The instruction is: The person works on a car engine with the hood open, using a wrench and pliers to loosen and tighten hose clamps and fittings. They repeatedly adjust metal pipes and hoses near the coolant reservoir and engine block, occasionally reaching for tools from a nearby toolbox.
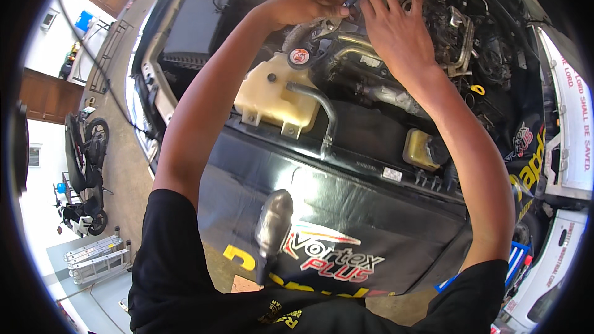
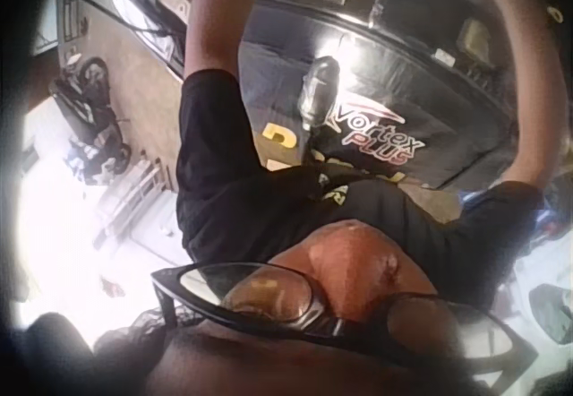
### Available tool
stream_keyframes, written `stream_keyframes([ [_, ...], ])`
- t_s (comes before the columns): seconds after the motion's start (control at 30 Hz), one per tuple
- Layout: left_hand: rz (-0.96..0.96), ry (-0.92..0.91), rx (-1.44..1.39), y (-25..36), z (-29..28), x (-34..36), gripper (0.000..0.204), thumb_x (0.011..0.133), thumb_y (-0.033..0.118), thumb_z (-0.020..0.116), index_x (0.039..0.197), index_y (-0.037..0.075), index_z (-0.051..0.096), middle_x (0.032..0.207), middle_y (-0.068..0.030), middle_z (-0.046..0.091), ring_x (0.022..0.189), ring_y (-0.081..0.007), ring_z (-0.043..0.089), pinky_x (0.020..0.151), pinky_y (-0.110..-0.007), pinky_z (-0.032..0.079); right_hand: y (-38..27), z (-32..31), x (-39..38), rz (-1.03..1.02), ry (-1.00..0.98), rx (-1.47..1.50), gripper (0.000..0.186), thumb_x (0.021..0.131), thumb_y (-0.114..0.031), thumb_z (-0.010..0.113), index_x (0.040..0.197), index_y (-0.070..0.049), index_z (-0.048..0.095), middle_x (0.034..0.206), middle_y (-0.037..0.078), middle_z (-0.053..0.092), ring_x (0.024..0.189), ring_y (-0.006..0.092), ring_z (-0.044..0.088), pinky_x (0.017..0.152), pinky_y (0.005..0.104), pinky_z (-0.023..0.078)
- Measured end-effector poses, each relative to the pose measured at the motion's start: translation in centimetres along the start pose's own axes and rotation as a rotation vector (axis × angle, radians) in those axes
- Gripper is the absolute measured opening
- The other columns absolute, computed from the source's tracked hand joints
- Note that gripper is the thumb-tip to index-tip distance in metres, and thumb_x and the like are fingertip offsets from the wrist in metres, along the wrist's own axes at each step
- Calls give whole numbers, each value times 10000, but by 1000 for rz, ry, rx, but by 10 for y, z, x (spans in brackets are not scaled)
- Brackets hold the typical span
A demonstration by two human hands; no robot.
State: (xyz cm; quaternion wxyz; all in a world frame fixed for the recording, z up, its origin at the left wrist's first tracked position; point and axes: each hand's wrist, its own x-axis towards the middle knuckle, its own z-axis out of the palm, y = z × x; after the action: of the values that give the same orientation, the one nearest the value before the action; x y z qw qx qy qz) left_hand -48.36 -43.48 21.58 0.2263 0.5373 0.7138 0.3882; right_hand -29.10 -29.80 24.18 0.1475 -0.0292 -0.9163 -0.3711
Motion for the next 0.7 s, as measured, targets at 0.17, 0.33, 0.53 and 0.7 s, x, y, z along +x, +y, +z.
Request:
stream_keyframes([
  [0.17, 119, -19, -199, -57, 11, 18, 507, 979, 394, 783, 1327, 32, 713, 1184, -142, 765, 1074, -257, 700, 1005, -364, 511, -3, 5, 18, -114, -44, -85, 581, 911, -148, 686, 1463, -7, 577, 1695, 195, 331, 1611, 399, 227, 1218, 717, 259],
  [0.33, 141, 64, -285, -79, 19, 22, 379, 990, 339, 775, 1211, 31, 771, 1032, -95, 789, 945, -168, 699, 910, -330, 536, -8, 12, 29, -186, -129, -17, 536, 953, -133, 618, 1461, 33, 568, 1699, 242, 303, 1619, 432, 191, 1241, 751, 198],
  [0.53, 193, 5, -509, -75, 21, 21, 272, 1016, 187, 753, 1145, -52, 756, 940, -13, 760, 866, -72, 607, 820, -274, 522, -15, 5, 25, -194, -125, -75, 575, 931, -100, 621, 1474, 73, 548, 1678, 283, 314, 1618, 463, 167, 1242, 761, 167],
  [0.7, 230, -9, -490, -82, 26, 28, 252, 1018, 177, 747, 1129, -49, 761, 950, -13, 765, 875, -62, 611, 824, -264, 523, -23, 1, 22, -133, -166, -49, 578, 923, -84, 623, 1466, 96, 545, 1677, 291, 309, 1614, 476, 165, 1240, 764, 166],
])
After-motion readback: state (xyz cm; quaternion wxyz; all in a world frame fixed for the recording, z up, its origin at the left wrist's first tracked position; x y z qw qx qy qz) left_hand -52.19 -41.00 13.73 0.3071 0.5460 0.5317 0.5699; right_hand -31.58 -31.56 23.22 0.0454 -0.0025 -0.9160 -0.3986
